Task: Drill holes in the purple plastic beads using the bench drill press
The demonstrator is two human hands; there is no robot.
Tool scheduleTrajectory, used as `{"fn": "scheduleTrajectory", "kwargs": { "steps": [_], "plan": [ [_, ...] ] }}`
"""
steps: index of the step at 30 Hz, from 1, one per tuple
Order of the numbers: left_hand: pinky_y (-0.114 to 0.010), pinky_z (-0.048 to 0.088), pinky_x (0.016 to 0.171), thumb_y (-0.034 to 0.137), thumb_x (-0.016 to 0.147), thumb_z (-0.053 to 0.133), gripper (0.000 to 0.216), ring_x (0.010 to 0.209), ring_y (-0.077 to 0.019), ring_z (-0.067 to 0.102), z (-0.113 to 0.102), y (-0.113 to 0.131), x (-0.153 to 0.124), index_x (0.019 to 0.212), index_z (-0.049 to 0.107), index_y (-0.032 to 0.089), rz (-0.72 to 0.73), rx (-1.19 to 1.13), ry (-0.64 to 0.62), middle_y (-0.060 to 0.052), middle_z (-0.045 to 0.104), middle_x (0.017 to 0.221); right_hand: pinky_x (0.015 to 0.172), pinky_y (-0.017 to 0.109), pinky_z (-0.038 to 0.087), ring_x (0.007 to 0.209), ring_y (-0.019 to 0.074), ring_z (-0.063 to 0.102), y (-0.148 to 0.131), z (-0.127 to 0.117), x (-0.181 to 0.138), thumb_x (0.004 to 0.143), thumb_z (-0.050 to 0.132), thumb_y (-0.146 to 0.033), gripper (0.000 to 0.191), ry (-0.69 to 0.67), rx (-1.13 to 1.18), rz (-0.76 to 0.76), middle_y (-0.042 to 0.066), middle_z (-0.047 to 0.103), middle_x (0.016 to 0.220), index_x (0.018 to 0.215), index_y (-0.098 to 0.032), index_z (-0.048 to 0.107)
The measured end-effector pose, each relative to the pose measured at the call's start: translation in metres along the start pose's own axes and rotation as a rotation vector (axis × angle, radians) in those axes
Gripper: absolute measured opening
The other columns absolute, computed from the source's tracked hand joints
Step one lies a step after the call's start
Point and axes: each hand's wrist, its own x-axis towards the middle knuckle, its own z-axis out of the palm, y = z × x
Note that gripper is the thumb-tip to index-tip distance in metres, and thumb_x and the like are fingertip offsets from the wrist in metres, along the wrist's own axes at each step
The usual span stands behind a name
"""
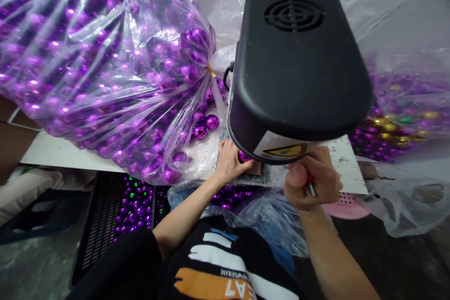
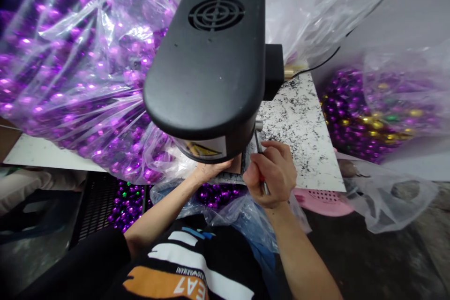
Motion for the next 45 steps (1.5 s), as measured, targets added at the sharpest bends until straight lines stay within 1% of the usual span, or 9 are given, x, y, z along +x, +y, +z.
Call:
{"fn": "scheduleTrajectory", "kwargs": {
  "steps": [13,16,19,22,29,34,37,40,45],
  "plan": [
    [-0.048,0.05,0.106,0.041,0.077,0.084,0.035,0.11,-0.0297,0.064,0.008,-0.001,0.002,0.105,0.069,0.025,0.016,0.029,0.075,-0.007,0.07,0.108,0.076,0.033,0.053,0.071,0.011,0.052,0.01,0.012,-0.014,0.092,0.057,-0.02,0.009,0.027,-0.009,-0.089,-0.003,0.057,0.075,0.099,-0.023,0.06],
    [-0.048,0.049,0.105,0.039,0.076,0.084,0.037,0.11,-0.03,0.064,0.009,-0.001,0.002,0.105,0.066,0.024,0.022,0.023,0.09,-0.007,0.069,0.108,0.076,0.031,0.054,0.068,0.0104,0.054,-0.003,0.0,0.006,0.093,0.055,-0.021,0.008,0.005,-0.008,0.006,-0.004,0.056,0.069,0.095,-0.023,0.063],
    [-0.047,0.049,0.103,0.036,0.077,0.083,0.035,0.107,-0.0293,0.065,0.009,-0.001,0.004,0.104,0.064,0.022,0.025,0.017,0.094,-0.007,0.07,0.106,0.058,0.023,0.042,0.056,0.0057,0.048,-0.019,-0.01,0.037,0.097,0.053,-0.025,0.014,0.025,-0.02,0.199,-0.005,0.052,0.063,0.092,-0.019,0.065],
    [-0.045,0.048,0.103,0.033,0.079,0.082,0.036,0.107,-0.0281,0.066,0.005,0.0,0.002,0.108,0.063,0.021,0.049,-0.02,0.112,-0.006,0.072,0.107,0.051,0.022,0.031,0.048,0.0031,0.038,-0.026,-0.009,0.063,0.1,0.053,-0.043,0.037,0.059,0.057,0.448,-0.006,0.044,0.055,0.075,-0.016,0.061],
    [-0.044,0.049,0.099,0.048,0.087,0.081,0.051,0.111,-0.0279,0.066,-0.026,0.004,-0.072,0.127,0.06,0.024,0.057,0.004,-0.03,-0.008,0.07,0.115,0.052,0.022,0.031,0.055,0.0065,0.047,-0.023,-0.002,0.071,0.094,0.059,-0.059,0.048,0.09,0.182,0.564,-0.004,0.043,0.055,0.072,-0.017,0.062],
    [-0.048,0.051,0.098,0.069,0.076,0.083,0.09,0.116,-0.0332,0.064,-0.041,0.006,-0.111,0.147,0.052,0.024,0.037,0.147,-0.123,-0.014,0.064,0.132,0.053,0.023,0.033,0.056,0.0077,0.048,-0.021,-0.003,0.07,0.095,0.057,-0.059,0.048,0.1,0.154,0.546,-0.004,0.04,0.054,0.072,-0.017,0.061],
    [-0.048,0.048,0.103,0.06,0.093,0.069,0.065,0.121,-0.0323,0.061,-0.058,-0.004,-0.077,0.145,0.055,0.023,0.066,0.2,-0.013,-0.015,0.063,0.135,0.054,0.022,0.034,0.057,0.0076,0.049,-0.021,-0.002,0.072,0.094,0.057,-0.062,0.05,0.104,0.169,0.556,-0.004,0.041,0.055,0.072,-0.017,0.059],
    [-0.053,0.044,0.106,0.037,0.103,0.054,0.033,0.119,-0.0333,0.06,-0.077,-0.025,-0.012,0.13,0.066,0.022,0.046,0.333,0.113,-0.015,0.069,0.127,0.054,0.023,0.035,0.059,0.0083,0.05,-0.022,-0.003,0.073,0.092,0.056,-0.066,0.053,0.08,0.151,0.57,-0.003,0.044,0.056,0.073,-0.017,0.06],
    [-0.067,0.025,0.12,0.02,0.098,0.052,0.031,0.133,-0.0407,0.051,-0.08,-0.058,0.066,0.125,0.066,0.017,-0.002,0.536,0.152,-0.019,0.067,0.137,0.053,0.023,0.033,0.058,0.0077,0.049,-0.023,-0.005,0.073,0.093,0.057,-0.064,0.051,0.062,0.137,0.571,-0.003,0.048,0.057,0.072,-0.017,0.059]
  ]
}}
